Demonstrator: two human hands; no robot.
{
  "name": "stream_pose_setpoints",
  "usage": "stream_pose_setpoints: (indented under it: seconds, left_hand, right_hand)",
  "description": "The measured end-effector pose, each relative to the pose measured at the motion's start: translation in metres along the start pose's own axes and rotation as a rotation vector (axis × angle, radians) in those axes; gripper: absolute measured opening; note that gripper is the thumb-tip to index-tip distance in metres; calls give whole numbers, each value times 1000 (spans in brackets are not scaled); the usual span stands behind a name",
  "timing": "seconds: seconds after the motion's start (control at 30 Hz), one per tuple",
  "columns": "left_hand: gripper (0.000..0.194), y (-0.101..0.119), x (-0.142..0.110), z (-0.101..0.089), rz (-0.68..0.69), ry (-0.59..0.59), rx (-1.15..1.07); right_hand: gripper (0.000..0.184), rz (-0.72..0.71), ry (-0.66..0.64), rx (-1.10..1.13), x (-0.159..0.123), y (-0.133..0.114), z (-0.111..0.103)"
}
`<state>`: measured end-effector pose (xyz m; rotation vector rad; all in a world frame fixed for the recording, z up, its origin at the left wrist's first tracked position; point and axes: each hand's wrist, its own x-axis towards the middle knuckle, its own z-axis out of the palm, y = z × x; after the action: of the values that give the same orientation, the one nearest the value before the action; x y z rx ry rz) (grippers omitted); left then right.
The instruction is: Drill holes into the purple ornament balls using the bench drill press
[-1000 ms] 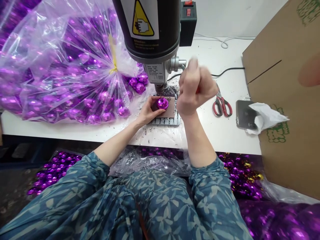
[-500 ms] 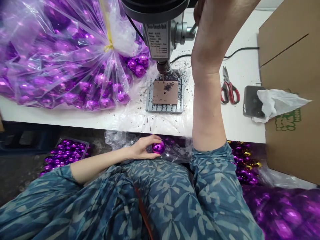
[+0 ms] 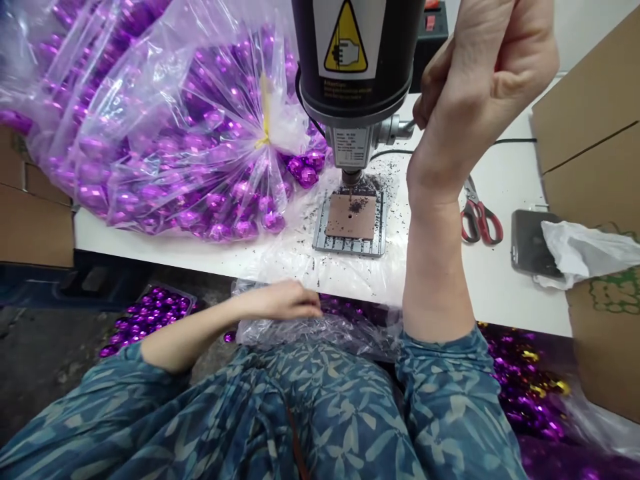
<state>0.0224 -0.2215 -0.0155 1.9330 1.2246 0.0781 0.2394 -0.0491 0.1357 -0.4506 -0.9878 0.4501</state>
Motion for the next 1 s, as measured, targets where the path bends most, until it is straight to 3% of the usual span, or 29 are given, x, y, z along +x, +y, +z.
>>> stream_pose_setpoints:
  seconds: [0.03, 0.1, 0.17, 0.2, 0.27, 0.33, 0.43, 0.57, 0.63, 0.73, 0.83, 0.9, 1.0]
  left_hand:
    - [38, 5, 8, -26, 76, -49, -72]
    - [31, 3, 36, -78, 141, 323, -41]
    - [23, -12, 78, -121, 148, 701, 169]
    - [25, -23, 100, -138, 117, 774, 282]
    - [39, -44, 139, -159, 7, 765, 427]
    - [47, -59, 164, -167, -54, 675, 490]
    - [45, -68, 169, -168, -35, 665, 407]
    - [52, -58, 135, -159, 112, 879, -42]
    - [54, -46, 114, -147, 198, 911, -307]
    - [47, -26, 95, -119, 229, 773, -682]
    - [38, -17, 95, -89, 168, 601, -971]
    - [41, -20, 104, -74, 117, 591, -1067]
    - [51, -33, 122, -61, 103, 665, -1074]
  right_hand:
    - [27, -14, -6, 3, 0, 0, 0]
    - [28, -23, -4, 7, -1, 0, 1]
    - [32, -19, 14, 7, -2, -2, 3]
    - [35, -18, 23, 8, -3, -3, 4]
    - [37, -25, 43, 25, -4, -4, 6]
    - [39, -41, 41, 60, -4, -3, 7]
    - [48, -67, 43, 108, -2, 1, 6]
    - [53, -81, 52, 129, 1, 6, 5]
    - [52, -87, 39, 135, 1, 7, 4]
    - [47, -103, 23, 137, -1, 8, 2]
    - [40, -119, 0, 149, -3, 10, 0]
    - [33, -131, -15, 153, -3, 11, -2]
    - [31, -133, -22, 147, -4, 11, -2]
